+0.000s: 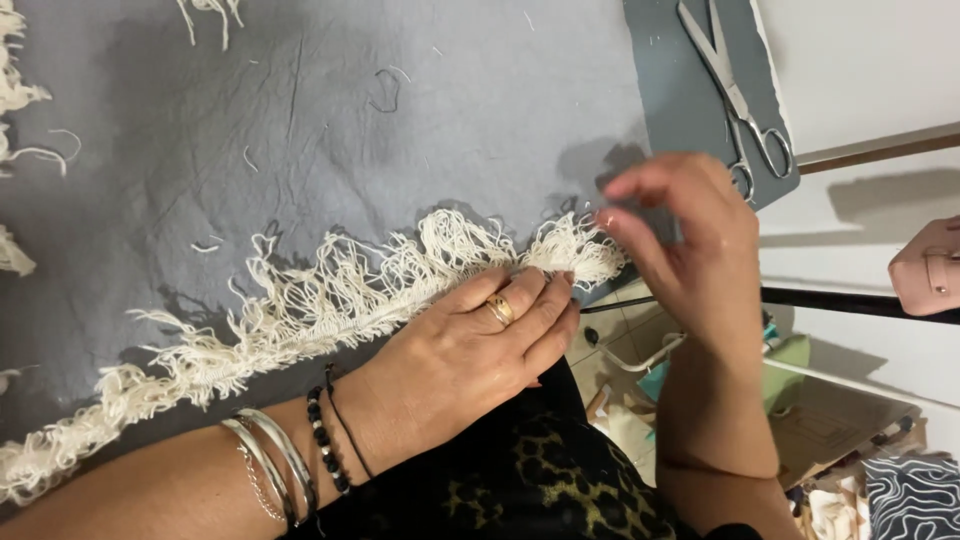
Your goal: Trimming and arranging white fringe on a piece of fabric
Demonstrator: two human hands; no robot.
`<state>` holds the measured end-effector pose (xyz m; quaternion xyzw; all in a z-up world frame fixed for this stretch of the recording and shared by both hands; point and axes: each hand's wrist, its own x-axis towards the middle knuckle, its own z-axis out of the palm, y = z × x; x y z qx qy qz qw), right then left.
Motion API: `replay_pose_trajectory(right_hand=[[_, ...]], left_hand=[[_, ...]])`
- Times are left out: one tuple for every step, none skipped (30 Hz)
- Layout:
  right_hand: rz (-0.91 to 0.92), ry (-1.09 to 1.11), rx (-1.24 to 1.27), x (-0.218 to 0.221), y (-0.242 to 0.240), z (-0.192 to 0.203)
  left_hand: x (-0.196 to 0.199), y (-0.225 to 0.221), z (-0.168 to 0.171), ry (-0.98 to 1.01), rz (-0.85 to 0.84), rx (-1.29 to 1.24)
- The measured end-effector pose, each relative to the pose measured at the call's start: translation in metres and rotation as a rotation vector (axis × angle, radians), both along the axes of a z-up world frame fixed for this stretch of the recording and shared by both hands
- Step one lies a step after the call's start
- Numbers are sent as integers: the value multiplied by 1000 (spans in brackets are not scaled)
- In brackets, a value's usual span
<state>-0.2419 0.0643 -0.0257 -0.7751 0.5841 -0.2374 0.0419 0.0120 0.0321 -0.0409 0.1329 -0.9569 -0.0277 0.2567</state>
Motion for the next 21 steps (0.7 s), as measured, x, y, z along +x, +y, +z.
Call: replay_pose_trajectory(right_hand=[[-2, -3, -1, 1, 4, 5], [45, -103, 182, 2, 9, 10], [93, -204, 364, 3, 15, 15], [90, -203, 360, 5, 12, 15], [94, -185, 269, 8, 9, 16], [100, -169, 183, 11, 6, 16], [99, -170, 185, 7, 14, 14], [58, -36, 115, 2, 20, 11], [16, 97, 44, -3, 27, 9], [10, 97, 43, 1, 28, 11], [70, 72, 114, 5, 29, 13], [131, 45, 186, 10, 31, 15], [127, 43, 184, 8, 29, 15], [64, 117, 139, 6, 27, 14], [0, 189, 94, 5, 26, 13], [4, 187, 88, 6, 26, 15], [1, 110, 49, 8, 27, 17], [-7, 30, 21, 10, 31, 18], [-8, 25, 25, 12, 33, 14], [61, -48, 23, 14, 34, 10], [129, -121, 21, 17, 36, 6]], left_hand=[[0, -1, 1, -3, -2, -1], [0, -1, 2, 7, 7, -14], [1, -2, 2, 17, 16, -28], [0, -3, 2, 18, 13, -31], [0, -3, 2, 28, 4, -21], [0, -2, 2, 36, -2, -5], [0, 0, 0, 35, -3, -2], [1, 1, -2, 7, 6, -33], [1, 3, -3, -21, 14, -64], [1, 3, -4, -21, 9, -66], [0, 3, -5, -5, -6, -68], [0, 4, -6, 10, -19, -70], [0, 4, -8, 8, -24, -72], [0, 4, -9, -5, -55, -100], [1, 3, -11, -18, -87, -129], [3, 3, -7, -21, -83, -135], [4, 3, -3, 5, -209, -119], [7, 5, 1, 30, -341, -92], [8, 7, 0, 26, -342, -87], [10, 9, 0, 49, -342, -95], [11, 10, 0, 73, -342, -103]])
